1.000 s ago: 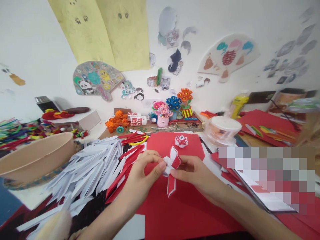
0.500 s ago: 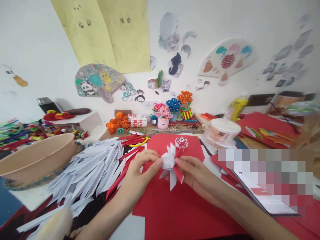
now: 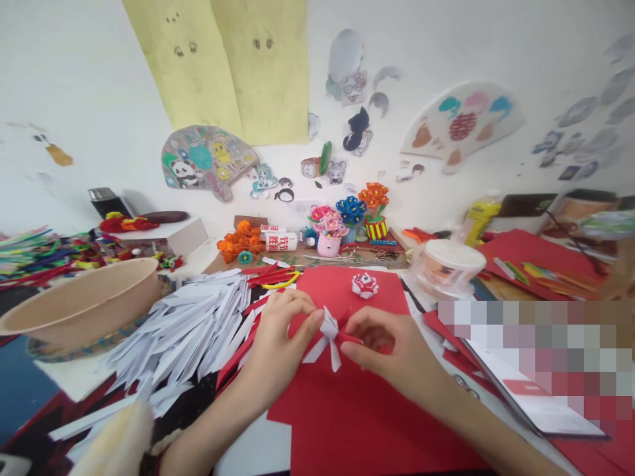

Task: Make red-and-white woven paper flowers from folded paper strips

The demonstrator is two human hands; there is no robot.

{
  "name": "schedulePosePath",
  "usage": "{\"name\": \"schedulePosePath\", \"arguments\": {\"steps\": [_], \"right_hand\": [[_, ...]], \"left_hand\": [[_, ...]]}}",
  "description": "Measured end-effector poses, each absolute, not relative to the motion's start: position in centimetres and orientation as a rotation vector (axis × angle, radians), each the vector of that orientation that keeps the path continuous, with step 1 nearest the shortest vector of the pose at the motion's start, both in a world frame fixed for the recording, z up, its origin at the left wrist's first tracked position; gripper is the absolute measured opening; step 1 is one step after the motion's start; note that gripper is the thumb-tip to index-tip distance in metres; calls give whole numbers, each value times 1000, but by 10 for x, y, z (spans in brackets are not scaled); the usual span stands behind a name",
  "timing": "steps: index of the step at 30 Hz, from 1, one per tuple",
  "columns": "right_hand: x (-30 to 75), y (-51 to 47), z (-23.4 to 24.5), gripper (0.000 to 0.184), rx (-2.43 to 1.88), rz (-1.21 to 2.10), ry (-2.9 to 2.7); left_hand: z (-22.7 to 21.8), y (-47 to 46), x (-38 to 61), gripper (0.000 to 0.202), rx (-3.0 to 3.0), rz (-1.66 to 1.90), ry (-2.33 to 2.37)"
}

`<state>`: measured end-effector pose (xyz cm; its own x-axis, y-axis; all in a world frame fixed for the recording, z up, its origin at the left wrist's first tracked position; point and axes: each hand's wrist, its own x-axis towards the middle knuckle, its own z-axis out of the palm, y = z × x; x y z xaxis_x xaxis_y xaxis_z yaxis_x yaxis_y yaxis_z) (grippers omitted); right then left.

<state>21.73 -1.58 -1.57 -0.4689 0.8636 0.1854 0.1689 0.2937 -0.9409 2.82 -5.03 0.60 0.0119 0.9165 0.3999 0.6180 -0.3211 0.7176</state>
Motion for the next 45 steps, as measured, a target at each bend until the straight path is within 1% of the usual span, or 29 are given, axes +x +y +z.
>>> {"name": "schedulePosePath", "arguments": {"steps": [2,3,7,11,13,15,17,18,21,25,32,39,45], "right_hand": [[217,-21,-13,17,-912,1079,-1969],[217,-22,-13,14,-894,1020,-2017],[217,-24,-13,15,-815,837,-2103],[217,-23,-13,21,-850,778,-2107],[216,-23,-14,23,-874,815,-2071],[216,-22,-16,21,-893,893,-1993],[215,-21,-19,20,-921,963,-1911],[215,-20,-19,21,-936,987,-1878],[214,-18,-19,25,-950,1061,-1814],[214,-18,-16,26,-922,1152,-1767],[215,-19,-15,26,-908,1221,-1796],[217,-16,-19,26,-887,1226,-1851],[217,-15,-19,25,-885,1202,-1842]], "left_hand": [[5,-49,27,29,1988,1186,1584],[4,-48,27,29,2000,1171,1590],[4,-45,26,30,2000,1096,1581],[5,-44,24,30,1971,1123,1566],[7,-48,22,25,2053,1230,1647],[8,-53,21,18,2249,1312,1718],[8,-58,21,12,2568,1246,1646],[8,-61,22,11,2727,1159,1566],[5,-64,27,15,2949,971,1482],[2,-63,32,6,2817,1065,1571],[5,-56,25,10,2559,1083,1541],[11,-55,22,8,2627,1036,1442],[8,-57,21,13,2706,1019,1436]]}}
